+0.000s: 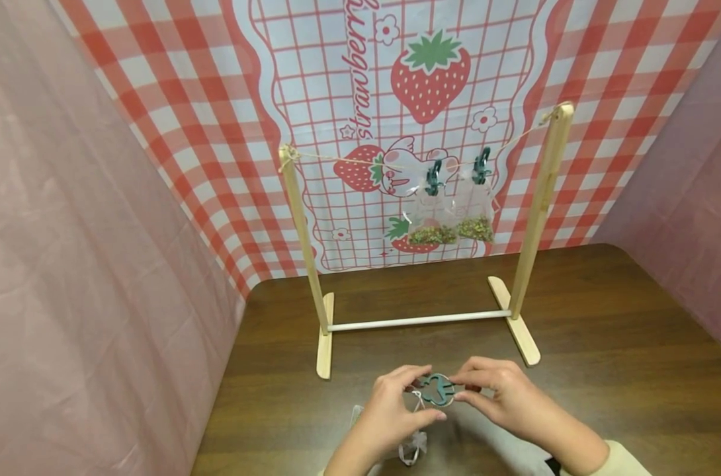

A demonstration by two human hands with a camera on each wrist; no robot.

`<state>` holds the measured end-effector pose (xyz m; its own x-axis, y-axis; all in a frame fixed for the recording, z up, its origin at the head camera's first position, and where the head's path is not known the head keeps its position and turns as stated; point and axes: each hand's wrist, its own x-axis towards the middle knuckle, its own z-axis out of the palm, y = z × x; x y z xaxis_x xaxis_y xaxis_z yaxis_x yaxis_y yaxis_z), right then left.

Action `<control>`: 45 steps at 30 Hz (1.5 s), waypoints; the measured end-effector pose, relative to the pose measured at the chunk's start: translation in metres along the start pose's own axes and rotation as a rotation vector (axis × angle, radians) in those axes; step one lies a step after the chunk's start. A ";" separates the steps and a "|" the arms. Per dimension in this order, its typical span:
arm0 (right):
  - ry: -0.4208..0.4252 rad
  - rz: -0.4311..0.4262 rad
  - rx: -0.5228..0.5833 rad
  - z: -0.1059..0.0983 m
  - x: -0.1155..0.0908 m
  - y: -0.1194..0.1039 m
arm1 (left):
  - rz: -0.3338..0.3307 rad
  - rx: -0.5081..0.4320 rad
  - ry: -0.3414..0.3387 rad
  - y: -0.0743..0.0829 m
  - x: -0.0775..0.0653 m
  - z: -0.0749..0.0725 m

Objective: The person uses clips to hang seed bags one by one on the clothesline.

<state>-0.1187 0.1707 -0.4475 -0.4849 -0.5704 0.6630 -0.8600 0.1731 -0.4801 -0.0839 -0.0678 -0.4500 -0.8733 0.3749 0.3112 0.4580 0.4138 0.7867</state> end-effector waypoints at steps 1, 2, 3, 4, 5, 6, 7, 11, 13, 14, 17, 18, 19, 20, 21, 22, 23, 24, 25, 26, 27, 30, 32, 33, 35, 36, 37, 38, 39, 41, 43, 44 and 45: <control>0.001 0.003 -0.008 -0.001 0.000 0.000 | -0.002 0.019 -0.012 -0.001 0.000 -0.002; -0.002 0.012 -0.015 -0.002 0.000 -0.001 | -0.017 0.041 -0.025 -0.002 -0.001 -0.004; -0.003 0.020 -0.019 -0.002 -0.001 -0.001 | -0.040 0.062 -0.038 -0.003 -0.001 -0.006; -0.006 0.036 -0.025 -0.003 -0.001 -0.001 | -0.066 0.083 -0.054 -0.004 -0.002 -0.009; -0.010 0.050 -0.029 -0.004 -0.002 -0.001 | -0.090 0.111 -0.072 -0.005 -0.002 -0.011; -0.012 0.061 -0.029 -0.005 -0.003 -0.001 | -0.105 0.148 -0.090 -0.007 -0.002 -0.013; -0.013 0.070 -0.032 -0.006 -0.003 0.000 | -0.118 0.188 -0.110 -0.008 -0.003 -0.016; -0.006 0.065 -0.033 -0.007 -0.006 0.002 | -0.132 0.338 -0.197 -0.016 -0.005 -0.020; 0.005 0.041 -0.028 -0.007 -0.006 0.004 | -0.144 0.369 -0.241 -0.020 -0.007 -0.021; 0.005 0.037 -0.026 -0.007 -0.007 0.005 | -0.149 0.377 -0.259 -0.022 -0.008 -0.020; 0.009 0.022 -0.029 -0.006 -0.008 0.007 | -0.162 0.371 -0.288 -0.030 -0.010 -0.019; 0.009 0.019 -0.030 -0.006 -0.008 0.007 | -0.164 0.364 -0.296 -0.032 -0.010 -0.019; 0.008 0.017 -0.034 -0.006 -0.009 0.008 | -0.167 0.362 -0.303 -0.035 -0.010 -0.018; 0.007 0.015 -0.039 -0.006 -0.009 0.008 | -0.168 0.369 -0.312 -0.037 -0.011 -0.018; 0.008 0.008 -0.040 -0.005 -0.010 0.008 | -0.169 0.378 -0.321 -0.039 -0.011 -0.017; 0.008 0.004 -0.040 -0.005 -0.010 0.009 | -0.174 0.380 -0.333 -0.041 -0.011 -0.016; 0.008 0.001 -0.040 -0.005 -0.011 0.009 | -0.179 0.384 -0.347 -0.042 -0.012 -0.015; 0.010 -0.007 -0.039 -0.005 -0.011 0.009 | -0.187 0.387 -0.358 -0.043 -0.012 -0.014; 0.011 -0.013 -0.038 -0.004 -0.012 0.010 | -0.193 0.392 -0.366 -0.043 -0.012 -0.014; 0.012 -0.015 -0.036 -0.004 -0.012 0.010 | -0.197 0.401 -0.373 -0.044 -0.012 -0.013; 0.013 -0.017 -0.034 -0.004 -0.013 0.010 | -0.202 0.397 -0.377 -0.044 -0.012 -0.012; 0.013 -0.020 -0.038 -0.003 -0.014 0.011 | -0.195 0.403 -0.382 -0.044 -0.013 -0.011; 0.012 -0.020 -0.043 -0.002 -0.015 0.011 | -0.188 0.405 -0.382 -0.045 -0.014 -0.011; 0.011 -0.019 -0.046 -0.003 -0.015 0.011 | -0.180 0.403 -0.379 -0.046 -0.015 -0.011; 0.011 -0.017 -0.050 -0.003 -0.015 0.012 | -0.168 0.393 -0.368 -0.047 -0.015 -0.012; 0.012 -0.015 -0.050 -0.003 -0.015 0.012 | -0.165 0.378 -0.359 -0.047 -0.016 -0.013; 0.013 -0.015 -0.051 -0.003 -0.015 0.012 | -0.160 0.358 -0.350 -0.047 -0.015 -0.014; 0.015 -0.014 -0.051 -0.003 -0.015 0.012 | -0.152 0.334 -0.339 -0.047 -0.015 -0.016; 0.015 -0.009 -0.050 -0.003 -0.016 0.011 | -0.142 0.315 -0.328 -0.046 -0.015 -0.018; 0.022 -0.006 -0.045 -0.004 -0.016 0.011 | -0.129 0.279 -0.305 -0.045 -0.014 -0.023; 0.028 0.005 -0.042 -0.005 -0.016 0.011 | -0.124 0.253 -0.280 -0.044 -0.013 -0.029; 0.030 0.010 -0.039 -0.005 -0.016 0.011 | -0.127 0.237 -0.268 -0.043 -0.012 -0.032; 0.034 0.013 -0.036 -0.006 -0.016 0.011 | -0.128 0.227 -0.255 -0.042 -0.012 -0.034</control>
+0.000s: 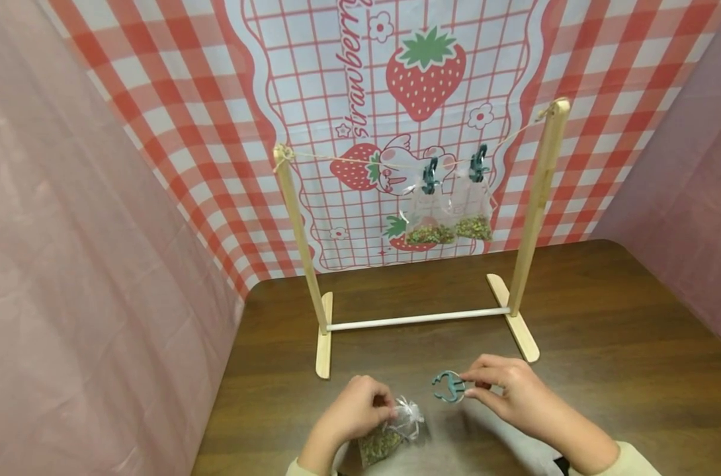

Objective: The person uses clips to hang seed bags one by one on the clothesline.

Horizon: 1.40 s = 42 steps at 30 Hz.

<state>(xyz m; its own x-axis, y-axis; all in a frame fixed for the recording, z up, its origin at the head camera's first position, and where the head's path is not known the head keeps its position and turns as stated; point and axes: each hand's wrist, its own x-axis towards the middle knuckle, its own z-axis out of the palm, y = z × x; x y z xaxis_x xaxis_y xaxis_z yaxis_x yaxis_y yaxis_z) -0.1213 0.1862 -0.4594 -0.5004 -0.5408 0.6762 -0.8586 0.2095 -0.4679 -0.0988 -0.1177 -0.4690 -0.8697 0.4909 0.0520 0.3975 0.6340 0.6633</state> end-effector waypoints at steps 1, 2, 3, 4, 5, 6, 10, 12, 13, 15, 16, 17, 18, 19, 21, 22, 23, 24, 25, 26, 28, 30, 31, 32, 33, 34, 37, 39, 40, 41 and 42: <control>0.004 -0.001 0.003 -0.001 0.000 0.000 | -0.003 -0.012 0.012 0.000 0.000 -0.002; 0.005 0.001 0.002 -0.001 0.001 0.000 | -0.010 -0.029 0.024 0.000 0.001 -0.003; 0.007 0.004 -0.001 -0.002 0.002 -0.001 | -0.015 -0.048 0.036 -0.001 0.001 -0.005; 0.011 0.001 -0.002 -0.003 0.003 -0.001 | -0.021 -0.074 0.047 -0.001 0.001 -0.006; 0.013 0.003 -0.006 -0.004 0.004 -0.001 | -0.025 -0.086 0.060 -0.001 0.002 -0.006; 0.016 0.006 -0.012 -0.005 0.005 -0.001 | -0.029 -0.094 0.075 -0.002 0.003 -0.007; 0.023 0.015 -0.040 -0.008 0.011 -0.002 | -0.036 -0.131 0.131 -0.002 0.004 -0.008; 0.024 0.015 -0.053 -0.010 0.014 -0.003 | -0.025 -0.155 0.164 -0.001 0.004 -0.009; 0.025 0.011 -0.059 -0.011 0.015 -0.003 | -0.021 -0.167 0.179 -0.001 0.004 -0.009; 0.027 0.007 -0.068 -0.013 0.018 -0.004 | -0.014 -0.188 0.210 0.000 0.004 -0.010; 0.029 0.006 -0.071 -0.014 0.019 -0.005 | -0.012 -0.197 0.226 0.000 0.005 -0.010; 0.028 0.009 -0.074 -0.015 0.020 -0.005 | -0.010 -0.201 0.240 0.000 0.005 -0.011; 0.026 0.012 -0.076 -0.017 0.022 -0.006 | -0.013 -0.205 0.251 0.001 0.005 -0.011; 0.025 0.016 -0.079 -0.018 0.023 -0.006 | -0.016 -0.207 0.260 0.001 0.006 -0.012; 0.025 0.018 -0.078 -0.020 0.026 -0.006 | -0.019 -0.213 0.278 0.002 0.006 -0.013; 0.027 0.015 -0.078 -0.020 0.027 -0.006 | -0.016 -0.217 0.287 0.002 0.007 -0.013; 0.025 0.017 -0.081 -0.021 0.028 -0.007 | -0.016 -0.219 0.295 0.003 0.007 -0.014; 0.025 0.017 -0.085 -0.022 0.030 -0.007 | -0.017 -0.223 0.305 0.003 0.007 -0.014; 0.026 0.014 -0.086 -0.023 0.031 -0.007 | -0.014 -0.227 0.315 0.004 0.007 -0.015; 0.028 0.008 -0.087 -0.024 0.032 -0.007 | -0.011 -0.230 0.327 0.004 0.008 -0.015; 0.029 0.008 -0.096 -0.026 0.035 -0.008 | 0.000 -0.236 0.353 0.005 0.009 -0.015; 0.029 0.010 -0.106 -0.028 0.039 -0.008 | 0.006 -0.241 0.389 0.006 0.010 -0.016; 0.031 0.008 -0.108 -0.029 0.041 -0.008 | 0.011 -0.247 0.412 0.007 0.010 -0.016; 0.032 0.008 -0.116 -0.030 0.043 -0.009 | 0.013 -0.254 0.433 0.008 0.011 -0.016; 0.033 0.008 -0.124 -0.031 0.045 -0.009 | 0.012 -0.261 0.454 0.008 0.012 -0.017; 0.037 0.001 -0.128 -0.031 0.048 -0.009 | 0.014 -0.267 0.478 0.009 0.012 -0.017; 0.043 -0.012 -0.145 -0.034 0.055 -0.011 | 0.007 -0.281 0.540 0.012 0.015 -0.020; 0.046 -0.020 -0.153 -0.036 0.061 -0.013 | -0.005 -0.283 0.572 0.015 0.016 -0.023; 0.047 -0.022 -0.155 -0.037 0.064 -0.014 | -0.012 -0.281 0.588 0.016 0.017 -0.024; 0.047 -0.021 -0.158 -0.039 0.067 -0.015 | -0.020 -0.282 0.602 0.017 0.018 -0.026; 0.048 -0.021 -0.159 -0.040 0.070 -0.017 | -0.024 -0.282 0.617 0.018 0.020 -0.027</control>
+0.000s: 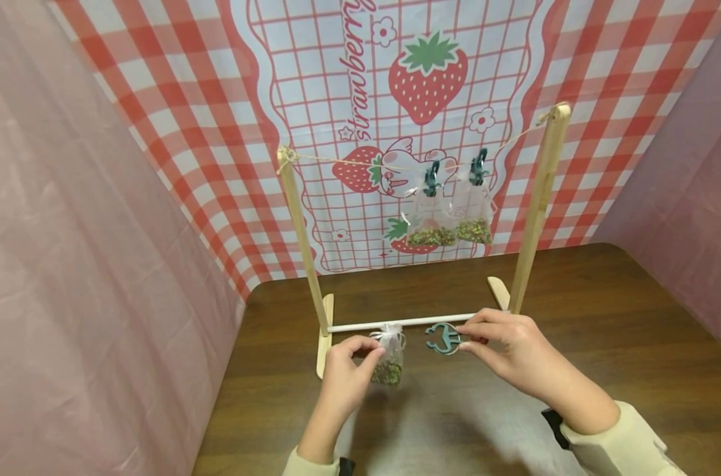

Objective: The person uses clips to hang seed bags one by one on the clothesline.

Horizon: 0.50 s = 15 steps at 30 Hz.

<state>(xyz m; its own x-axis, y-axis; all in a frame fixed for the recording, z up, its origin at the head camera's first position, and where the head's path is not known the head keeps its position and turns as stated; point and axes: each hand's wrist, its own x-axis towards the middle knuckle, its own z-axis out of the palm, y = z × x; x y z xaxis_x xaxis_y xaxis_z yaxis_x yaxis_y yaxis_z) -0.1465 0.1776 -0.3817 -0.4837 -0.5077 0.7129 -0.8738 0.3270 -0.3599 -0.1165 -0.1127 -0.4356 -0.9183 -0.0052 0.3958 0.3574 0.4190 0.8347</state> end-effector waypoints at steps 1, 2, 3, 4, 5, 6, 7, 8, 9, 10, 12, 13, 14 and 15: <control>-0.003 0.005 -0.003 -0.001 0.003 -0.001 | -0.003 0.000 0.013 0.001 0.002 0.000; 0.000 0.002 -0.005 -0.003 0.007 -0.002 | -0.008 -0.002 0.023 0.002 0.003 0.000; -0.003 0.002 -0.006 -0.004 0.010 -0.002 | -0.007 -0.004 0.032 0.003 0.005 0.000; -0.005 0.003 -0.005 -0.006 0.014 -0.003 | -0.005 -0.006 0.043 0.004 0.006 0.000; -0.004 -0.004 -0.008 -0.007 0.018 -0.004 | 0.003 -0.008 0.053 0.005 0.009 0.000; -0.002 -0.013 -0.015 -0.009 0.022 -0.004 | 0.010 -0.009 0.064 0.007 0.011 0.000; -0.003 -0.017 -0.018 -0.011 0.027 -0.005 | 0.018 -0.009 0.074 0.008 0.013 -0.001; -0.001 -0.026 -0.024 -0.013 0.032 -0.006 | 0.025 -0.009 0.083 0.010 0.015 -0.001; -0.003 -0.029 -0.023 -0.016 0.036 -0.007 | 0.035 -0.008 0.093 0.012 0.018 -0.001; 0.006 -0.047 -0.031 -0.018 0.041 -0.008 | 0.044 -0.007 0.104 0.014 0.021 -0.002; 0.024 -0.084 -0.050 -0.021 0.051 -0.010 | 0.056 -0.008 0.121 0.017 0.027 -0.003; 0.029 -0.098 -0.055 -0.023 0.057 -0.011 | 0.061 -0.010 0.128 0.020 0.030 -0.004; 0.043 -0.125 -0.065 -0.025 0.062 -0.012 | 0.069 -0.011 0.135 0.022 0.033 -0.005; 0.056 -0.149 -0.070 -0.027 0.068 -0.012 | 0.077 -0.012 0.143 0.024 0.037 -0.006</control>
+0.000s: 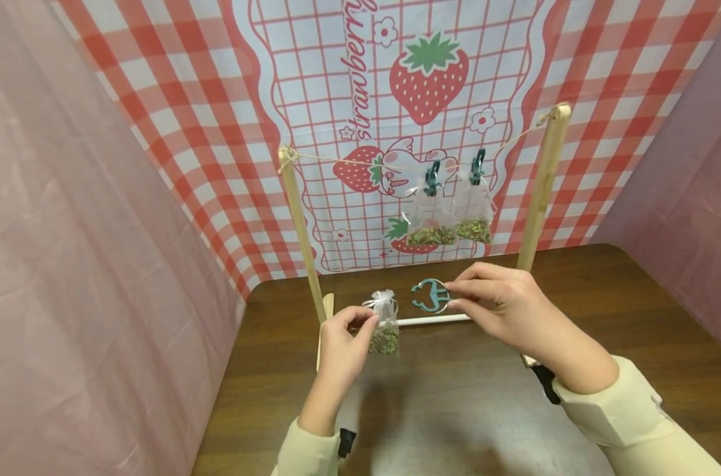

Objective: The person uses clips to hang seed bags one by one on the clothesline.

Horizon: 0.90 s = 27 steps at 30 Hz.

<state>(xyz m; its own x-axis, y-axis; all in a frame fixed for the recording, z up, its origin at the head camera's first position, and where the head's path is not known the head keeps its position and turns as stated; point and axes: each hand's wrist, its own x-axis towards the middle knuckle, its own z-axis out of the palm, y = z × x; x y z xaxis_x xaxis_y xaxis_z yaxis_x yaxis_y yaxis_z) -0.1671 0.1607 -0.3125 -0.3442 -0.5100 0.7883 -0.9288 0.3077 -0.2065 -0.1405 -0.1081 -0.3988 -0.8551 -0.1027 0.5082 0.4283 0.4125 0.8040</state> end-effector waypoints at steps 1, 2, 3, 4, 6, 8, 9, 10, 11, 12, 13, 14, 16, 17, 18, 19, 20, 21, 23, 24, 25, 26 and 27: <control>0.012 -0.016 -0.013 -0.002 0.006 0.000 | 0.012 0.000 0.008 0.001 0.004 0.000; 0.017 -0.024 -0.021 -0.004 0.011 0.000 | 0.025 -0.002 0.013 0.003 0.008 -0.001; 0.020 -0.029 -0.030 -0.007 0.017 0.000 | 0.038 0.001 0.022 0.005 0.013 -0.002; 0.023 -0.031 -0.041 -0.010 0.023 -0.001 | 0.055 0.006 0.031 0.007 0.017 -0.002; 0.020 -0.041 -0.069 -0.017 0.034 -0.001 | 0.079 0.009 0.044 0.011 0.026 -0.003; 0.004 -0.050 -0.102 -0.024 0.046 -0.002 | 0.093 0.011 0.055 0.015 0.035 -0.003; -0.004 -0.056 -0.117 -0.027 0.052 -0.003 | 0.100 0.013 0.062 0.017 0.039 -0.003; -0.012 -0.061 -0.131 -0.030 0.058 -0.003 | 0.103 0.009 0.067 0.019 0.043 -0.003; -0.022 -0.069 -0.140 -0.033 0.064 -0.004 | 0.106 0.006 0.072 0.020 0.046 -0.003; -0.034 -0.069 -0.144 -0.036 0.069 -0.004 | 0.110 0.009 0.080 0.022 0.050 -0.003; -0.044 -0.066 -0.148 -0.038 0.075 -0.004 | 0.114 0.011 0.090 0.023 0.053 -0.003; -0.051 -0.063 -0.156 -0.040 0.080 -0.004 | 0.119 0.013 0.098 0.024 0.057 -0.004; -0.069 -0.055 -0.166 -0.043 0.090 -0.004 | 0.125 0.015 0.111 0.027 0.063 -0.004; -0.080 -0.053 -0.171 -0.044 0.095 -0.003 | 0.130 0.018 0.116 0.028 0.066 -0.004; -0.091 -0.053 -0.181 -0.045 0.100 -0.003 | 0.134 0.021 0.120 0.029 0.069 -0.004; -0.101 -0.055 -0.191 -0.045 0.104 -0.002 | 0.136 0.023 0.123 0.029 0.072 -0.004; -0.110 -0.059 -0.201 -0.046 0.109 -0.002 | 0.138 0.023 0.125 0.030 0.075 -0.004; -0.120 -0.065 -0.207 -0.046 0.114 -0.002 | 0.142 0.026 0.131 0.030 0.078 -0.004; -0.133 -0.083 -0.217 -0.047 0.124 -0.001 | 0.144 0.031 0.141 0.031 0.083 -0.004; -0.139 -0.090 -0.223 -0.047 0.128 -0.001 | 0.146 0.032 0.144 0.032 0.086 -0.004; -0.144 -0.094 -0.230 -0.047 0.133 0.000 | 0.146 0.035 0.147 0.032 0.088 -0.005; -0.151 -0.092 -0.237 -0.048 0.138 0.000 | 0.147 0.035 0.148 0.033 0.091 -0.005; -0.157 -0.090 -0.244 -0.048 0.142 0.000 | 0.150 0.038 0.152 0.035 0.094 -0.006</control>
<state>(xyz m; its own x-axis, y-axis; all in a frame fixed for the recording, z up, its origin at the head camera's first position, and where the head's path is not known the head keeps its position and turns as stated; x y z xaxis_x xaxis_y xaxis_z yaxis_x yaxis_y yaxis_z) -0.2099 0.1269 -0.1728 -0.2966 -0.6560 0.6941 -0.9027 0.4298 0.0204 -0.2042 -0.1087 -0.3209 -0.7274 -0.1720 0.6643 0.5335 0.4671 0.7051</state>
